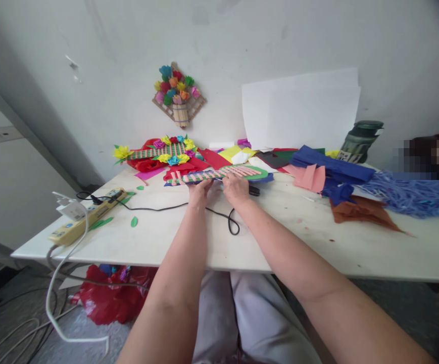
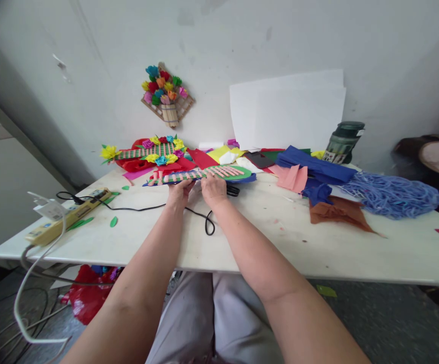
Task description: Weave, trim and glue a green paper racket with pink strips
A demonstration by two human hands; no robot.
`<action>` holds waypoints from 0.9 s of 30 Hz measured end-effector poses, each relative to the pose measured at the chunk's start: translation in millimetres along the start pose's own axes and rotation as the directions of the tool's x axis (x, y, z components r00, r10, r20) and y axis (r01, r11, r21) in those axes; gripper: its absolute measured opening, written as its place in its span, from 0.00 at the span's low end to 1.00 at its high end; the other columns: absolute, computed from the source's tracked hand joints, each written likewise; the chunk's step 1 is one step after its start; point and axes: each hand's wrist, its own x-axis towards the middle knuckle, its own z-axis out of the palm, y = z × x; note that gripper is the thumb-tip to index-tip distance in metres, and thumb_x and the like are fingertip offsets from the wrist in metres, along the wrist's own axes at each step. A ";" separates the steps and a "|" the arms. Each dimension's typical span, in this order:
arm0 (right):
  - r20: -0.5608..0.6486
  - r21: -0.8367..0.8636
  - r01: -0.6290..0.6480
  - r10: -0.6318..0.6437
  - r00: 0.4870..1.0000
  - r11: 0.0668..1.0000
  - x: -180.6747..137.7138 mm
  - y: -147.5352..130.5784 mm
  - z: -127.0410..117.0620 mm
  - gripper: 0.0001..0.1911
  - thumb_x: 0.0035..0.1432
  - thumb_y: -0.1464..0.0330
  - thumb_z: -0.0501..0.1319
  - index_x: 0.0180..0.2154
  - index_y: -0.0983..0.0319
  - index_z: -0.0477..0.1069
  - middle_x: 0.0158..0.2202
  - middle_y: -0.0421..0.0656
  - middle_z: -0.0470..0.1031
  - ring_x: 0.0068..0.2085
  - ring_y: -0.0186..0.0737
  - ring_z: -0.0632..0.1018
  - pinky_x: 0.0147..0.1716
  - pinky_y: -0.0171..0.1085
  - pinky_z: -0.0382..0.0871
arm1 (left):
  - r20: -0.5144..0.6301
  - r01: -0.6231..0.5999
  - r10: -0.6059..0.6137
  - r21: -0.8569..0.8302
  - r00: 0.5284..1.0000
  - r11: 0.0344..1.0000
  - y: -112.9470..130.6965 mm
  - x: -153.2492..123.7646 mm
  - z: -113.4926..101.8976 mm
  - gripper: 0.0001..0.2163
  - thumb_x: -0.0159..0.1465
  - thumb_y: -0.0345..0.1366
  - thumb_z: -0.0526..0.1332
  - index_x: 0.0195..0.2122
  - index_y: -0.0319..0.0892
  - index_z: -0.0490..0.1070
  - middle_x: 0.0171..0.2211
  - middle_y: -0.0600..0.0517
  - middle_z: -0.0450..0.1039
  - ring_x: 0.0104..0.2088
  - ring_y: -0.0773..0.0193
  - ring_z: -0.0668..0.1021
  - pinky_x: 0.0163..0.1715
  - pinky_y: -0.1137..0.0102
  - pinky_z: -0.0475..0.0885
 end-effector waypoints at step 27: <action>0.031 -0.017 0.011 -0.011 0.999 1.000 -0.9 -0.7 -3.3 0.16 0.58 0.74 0.46 0.37 0.63 0.72 0.40 0.50 0.72 0.40 0.42 0.72 0.33 0.36 0.63 | -0.048 0.029 -0.029 0.003 0.998 1.000 0.2 0.5 0.8 0.23 0.42 0.17 0.61 0.39 0.42 0.64 0.33 0.53 0.71 0.34 0.62 0.76 0.35 0.67 0.72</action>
